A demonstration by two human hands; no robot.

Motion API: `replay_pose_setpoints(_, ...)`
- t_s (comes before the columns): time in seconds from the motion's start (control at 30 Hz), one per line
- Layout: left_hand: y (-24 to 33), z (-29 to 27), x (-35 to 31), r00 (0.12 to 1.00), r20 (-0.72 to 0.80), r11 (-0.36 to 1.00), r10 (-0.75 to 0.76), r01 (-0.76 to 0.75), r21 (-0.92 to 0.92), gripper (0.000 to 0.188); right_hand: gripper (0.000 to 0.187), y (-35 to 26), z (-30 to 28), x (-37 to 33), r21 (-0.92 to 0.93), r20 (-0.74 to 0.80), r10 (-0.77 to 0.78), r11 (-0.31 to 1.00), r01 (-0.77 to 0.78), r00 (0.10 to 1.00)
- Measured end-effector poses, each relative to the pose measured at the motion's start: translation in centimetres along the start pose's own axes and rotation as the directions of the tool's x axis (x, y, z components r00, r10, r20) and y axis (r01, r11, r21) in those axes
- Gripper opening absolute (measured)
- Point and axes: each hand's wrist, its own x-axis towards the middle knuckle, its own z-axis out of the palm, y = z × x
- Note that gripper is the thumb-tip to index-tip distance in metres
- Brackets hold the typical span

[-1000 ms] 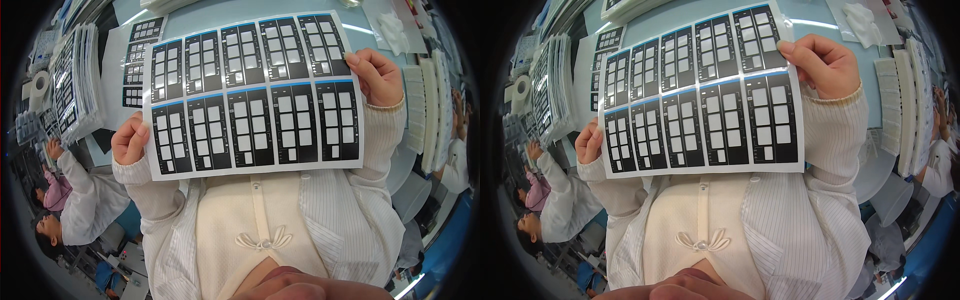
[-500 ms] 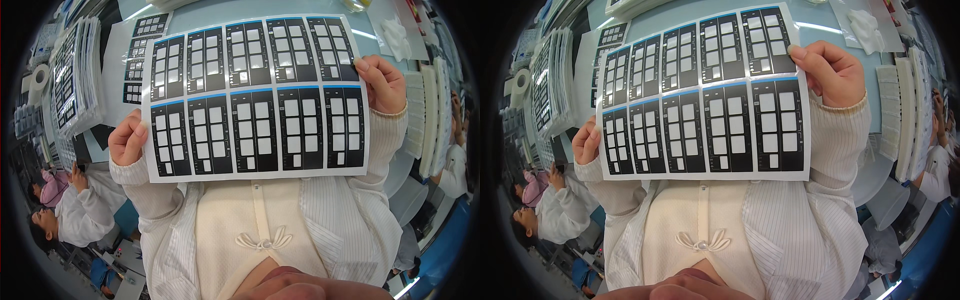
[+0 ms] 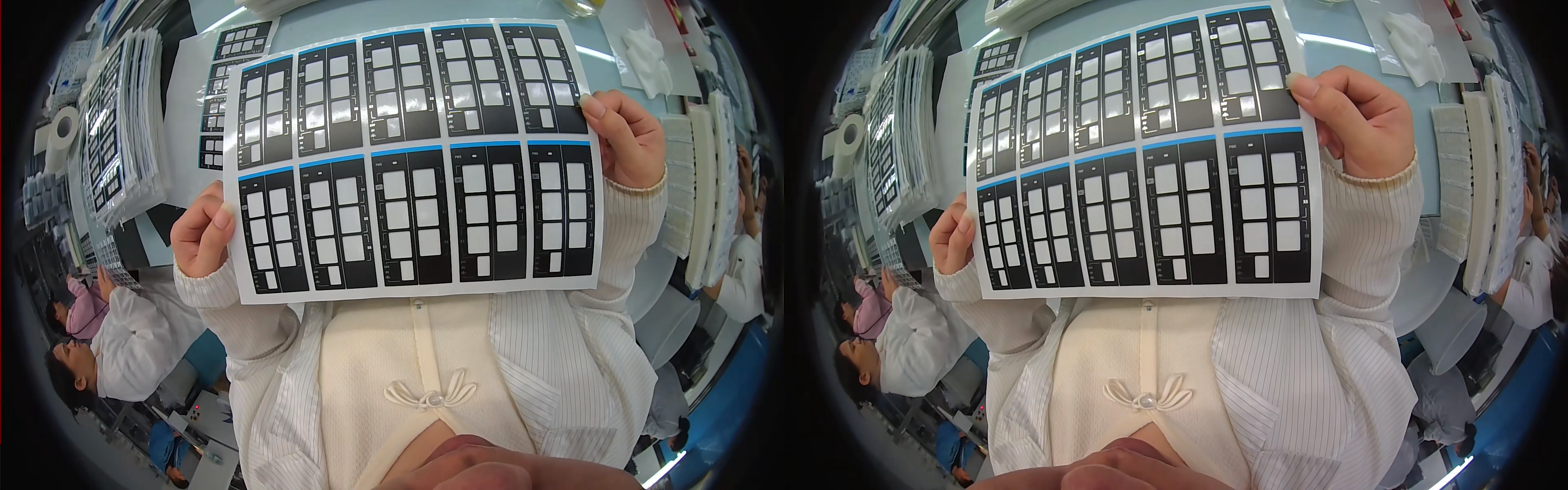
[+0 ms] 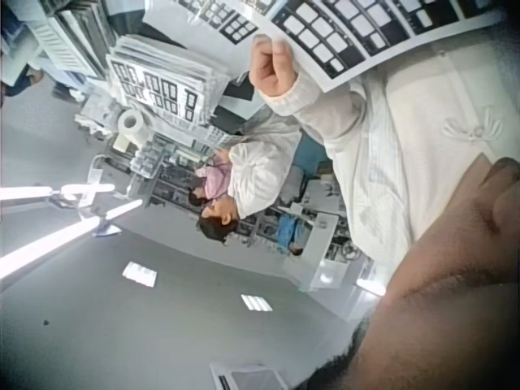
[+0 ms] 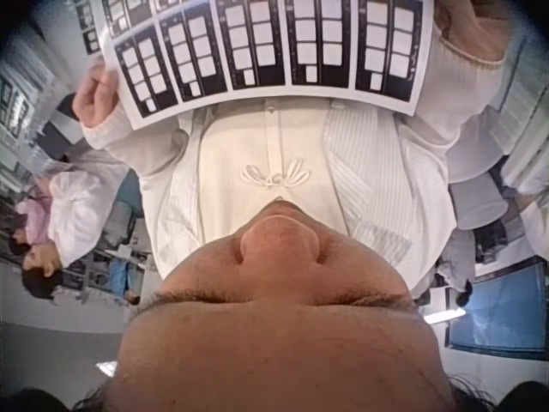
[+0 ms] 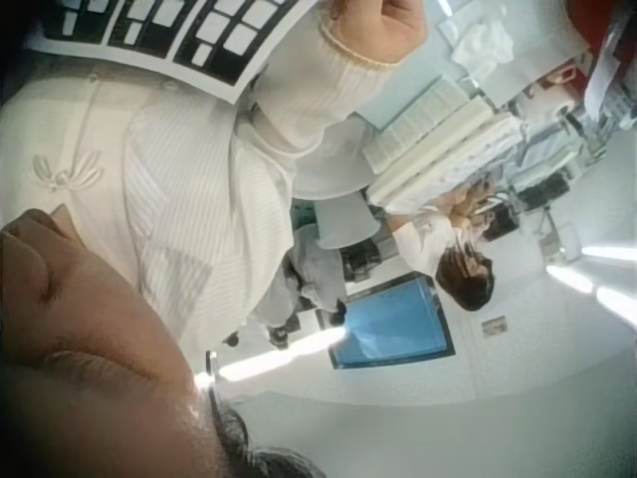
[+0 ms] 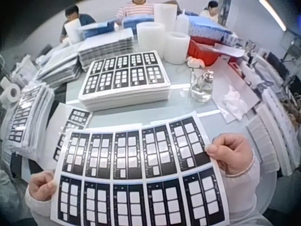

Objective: Inspecting and sorting sheets of stickers or labels at a manufacturing workstation.

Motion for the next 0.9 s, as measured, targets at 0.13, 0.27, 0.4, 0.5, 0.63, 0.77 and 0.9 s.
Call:
replay_pose_setpoints(0.13,0.0,0.0,0.1,1.0,-0.006,1.0,-0.019,0.019,0.004,0.018,0.018,-0.1,0.2,-0.1,0.019,-0.008,0.02,1.0,-0.02,1.0)
replay_pose_setpoints(0.27,-0.2,-0.1,0.0,1.0,-0.004,1.0,-0.02,0.02,0.009,0.019,0.018,-0.2,0.2,-0.2,0.037,-0.017,0.052,0.998,-0.051,0.999)
replay_pose_setpoints(0.4,0.0,0.2,-0.2,0.999,-0.026,0.999,-0.039,0.039,-0.004,0.019,0.019,0.2,0.1,-0.1,0.038,-0.017,0.04,0.999,-0.039,0.999)
replay_pose_setpoints(0.5,0.0,0.2,0.2,0.999,0.019,0.999,-0.029,0.029,0.02,0.019,0.019,-0.1,-0.3,-0.2,0.032,-0.022,0.033,0.999,-0.032,0.999)
replay_pose_setpoints(0.63,0.2,0.6,0.3,0.999,0.009,0.999,-0.032,0.032,0.031,0.019,0.019,0.2,-0.6,-0.2,0.034,-0.038,0.036,0.999,-0.034,0.999)
replay_pose_setpoints(0.77,0.0,0.7,0.2,1.0,0.02,0.999,-0.021,0.02,0.037,0.02,0.017,0.9,-0.7,-0.1,0.062,-0.06,0.01,0.998,-0.007,0.998)
replay_pose_setpoints(0.9,0.2,1.2,0.2,0.999,0.034,0.999,-0.024,0.023,0.033,0.021,0.014,0.6,-1.0,-0.2,0.114,-0.064,0.014,0.993,-0.007,0.998)
